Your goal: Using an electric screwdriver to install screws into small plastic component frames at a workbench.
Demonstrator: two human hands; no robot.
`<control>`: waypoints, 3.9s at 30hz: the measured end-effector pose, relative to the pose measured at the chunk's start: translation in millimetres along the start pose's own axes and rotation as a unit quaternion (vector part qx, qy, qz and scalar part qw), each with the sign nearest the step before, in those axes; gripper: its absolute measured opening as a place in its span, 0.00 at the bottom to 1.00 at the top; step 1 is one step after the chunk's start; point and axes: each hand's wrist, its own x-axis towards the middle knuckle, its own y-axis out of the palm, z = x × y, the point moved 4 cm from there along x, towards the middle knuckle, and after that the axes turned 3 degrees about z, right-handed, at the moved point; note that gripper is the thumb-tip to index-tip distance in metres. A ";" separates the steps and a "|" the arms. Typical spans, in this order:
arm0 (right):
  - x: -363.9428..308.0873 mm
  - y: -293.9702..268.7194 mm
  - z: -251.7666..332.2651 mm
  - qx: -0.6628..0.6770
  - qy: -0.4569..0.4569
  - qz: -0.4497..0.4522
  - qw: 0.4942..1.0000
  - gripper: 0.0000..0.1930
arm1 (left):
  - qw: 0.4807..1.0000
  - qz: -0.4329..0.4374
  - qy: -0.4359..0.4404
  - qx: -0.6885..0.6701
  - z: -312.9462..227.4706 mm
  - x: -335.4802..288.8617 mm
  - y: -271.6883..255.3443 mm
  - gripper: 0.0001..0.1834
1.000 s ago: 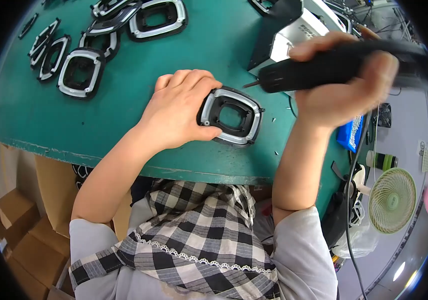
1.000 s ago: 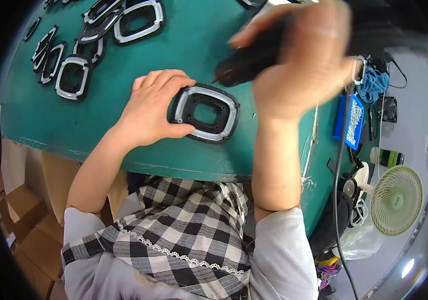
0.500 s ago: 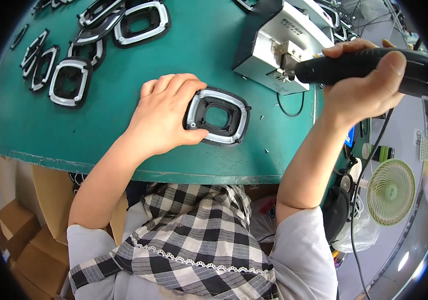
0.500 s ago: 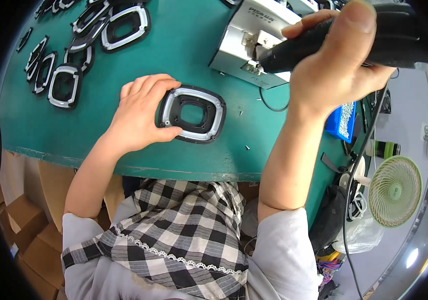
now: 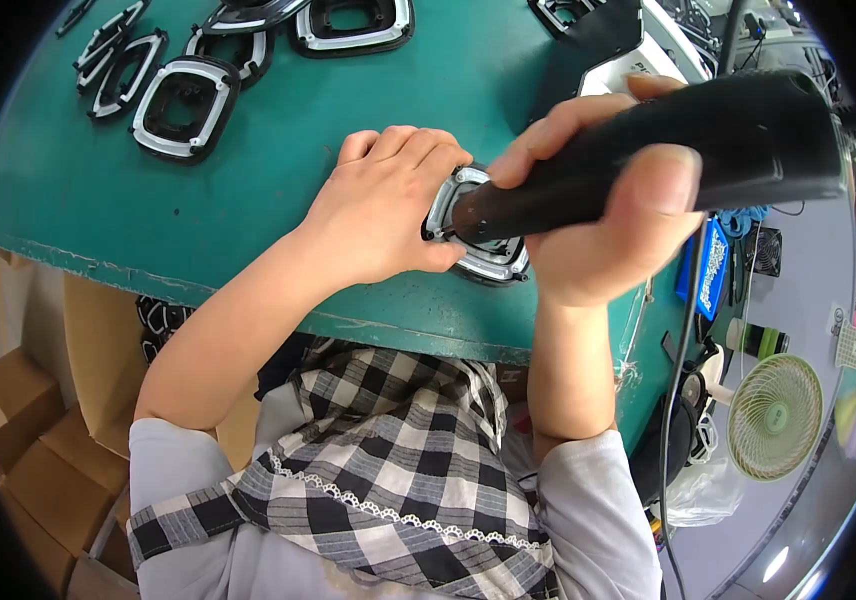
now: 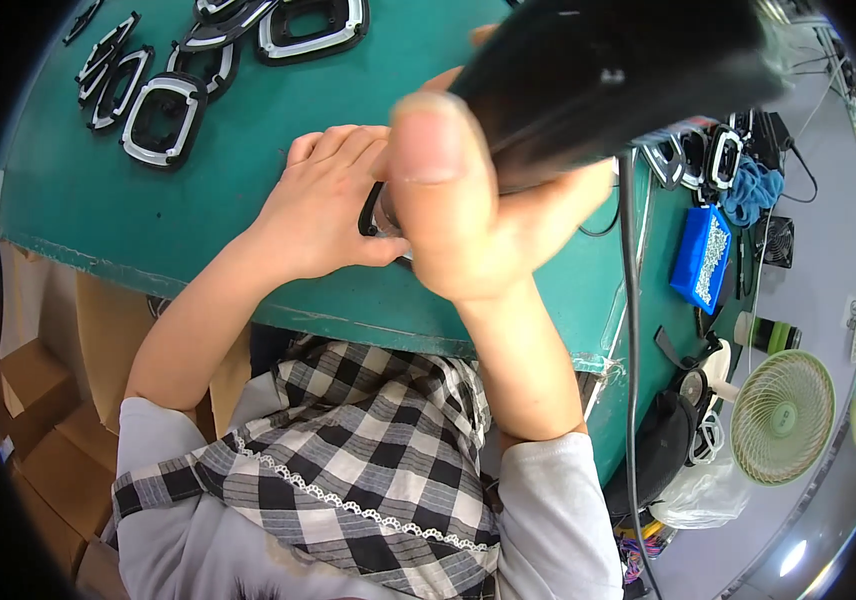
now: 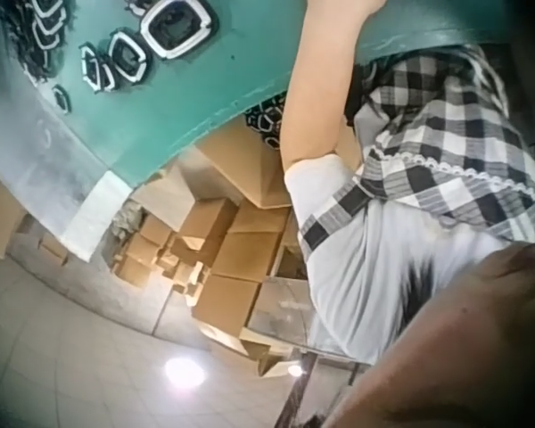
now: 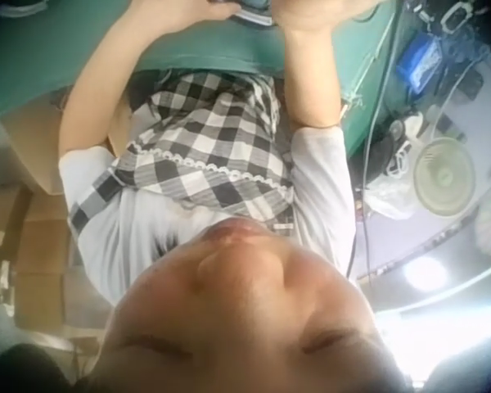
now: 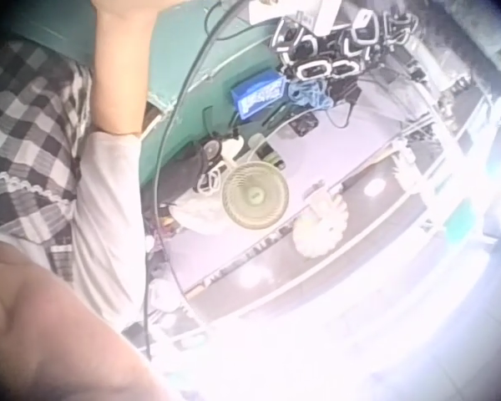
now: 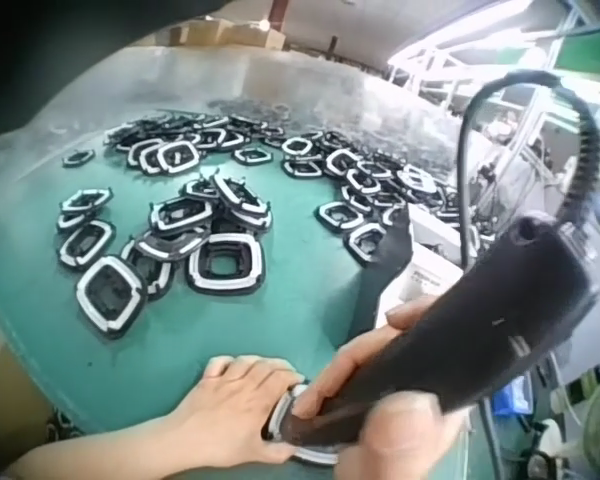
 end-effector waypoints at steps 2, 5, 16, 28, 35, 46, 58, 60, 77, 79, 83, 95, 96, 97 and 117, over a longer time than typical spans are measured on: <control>-2.7 10.2 1.8 0.015 -0.013 0.008 1.000 0.39 | 1.000 -0.007 0.000 0.011 3.3 -0.2 4.4 0.39; -8.3 20.1 9.4 0.053 0.018 0.045 0.997 0.40 | 1.000 -0.011 0.000 0.014 5.1 -1.7 5.6 0.39; 1.3 -10.1 -4.6 0.060 0.029 -0.001 0.998 0.38 | 0.998 -0.008 0.004 -0.062 3.0 -1.4 -14.6 0.34; 19.1 -73.3 -40.9 0.273 0.135 -0.144 0.942 0.29 | 0.966 0.027 -0.230 -0.112 118.9 -139.6 -134.0 0.42; 14.9 -97.2 -21.1 0.208 0.060 -0.183 0.959 0.29 | 0.950 -0.107 -0.239 0.169 174.1 -80.7 -109.5 0.44; 54.2 -120.6 7.3 -0.026 -0.174 -0.198 0.964 0.32 | 0.984 -0.020 -0.108 0.138 24.0 -56.2 -37.2 0.47; 63.3 -102.1 -2.6 -0.083 -0.141 -0.146 0.976 0.29 | 0.994 0.095 0.054 0.007 -5.5 -2.6 -27.3 0.29; 61.7 -102.9 -1.5 -0.088 -0.144 -0.128 0.977 0.31 | 0.994 0.092 0.047 -0.019 -2.6 -0.8 -18.4 0.31; -4.2 -57.5 -0.1 0.056 0.062 -0.038 0.996 0.38 | 0.997 0.040 -0.059 0.038 -7.1 8.4 -2.3 0.36; -4.7 -56.7 -2.0 0.051 0.056 -0.031 0.997 0.38 | 0.997 0.041 -0.060 0.030 -7.6 8.5 -1.6 0.36; -5.2 -54.7 -4.9 0.035 0.046 -0.025 0.998 0.38 | 0.997 0.034 -0.058 0.031 -7.0 7.3 -0.9 0.36; -18.0 -44.6 -7.1 0.151 -0.015 -0.049 0.987 0.35 | 0.998 0.029 -0.054 -0.001 -6.3 6.3 -0.6 0.37; -18.5 -45.2 -7.2 0.155 -0.015 -0.051 0.986 0.35 | 0.998 0.034 -0.054 -0.010 -6.4 6.8 -0.5 0.37; -18.0 -46.6 -7.6 0.155 -0.015 -0.051 0.987 0.35 | 0.998 0.038 -0.055 -0.018 -6.3 7.2 -0.4 0.37; 64.3 -124.0 12.3 -0.060 -0.137 -0.157 0.976 0.33 | 0.997 0.054 -0.008 -0.048 -16.4 11.4 1.3 0.35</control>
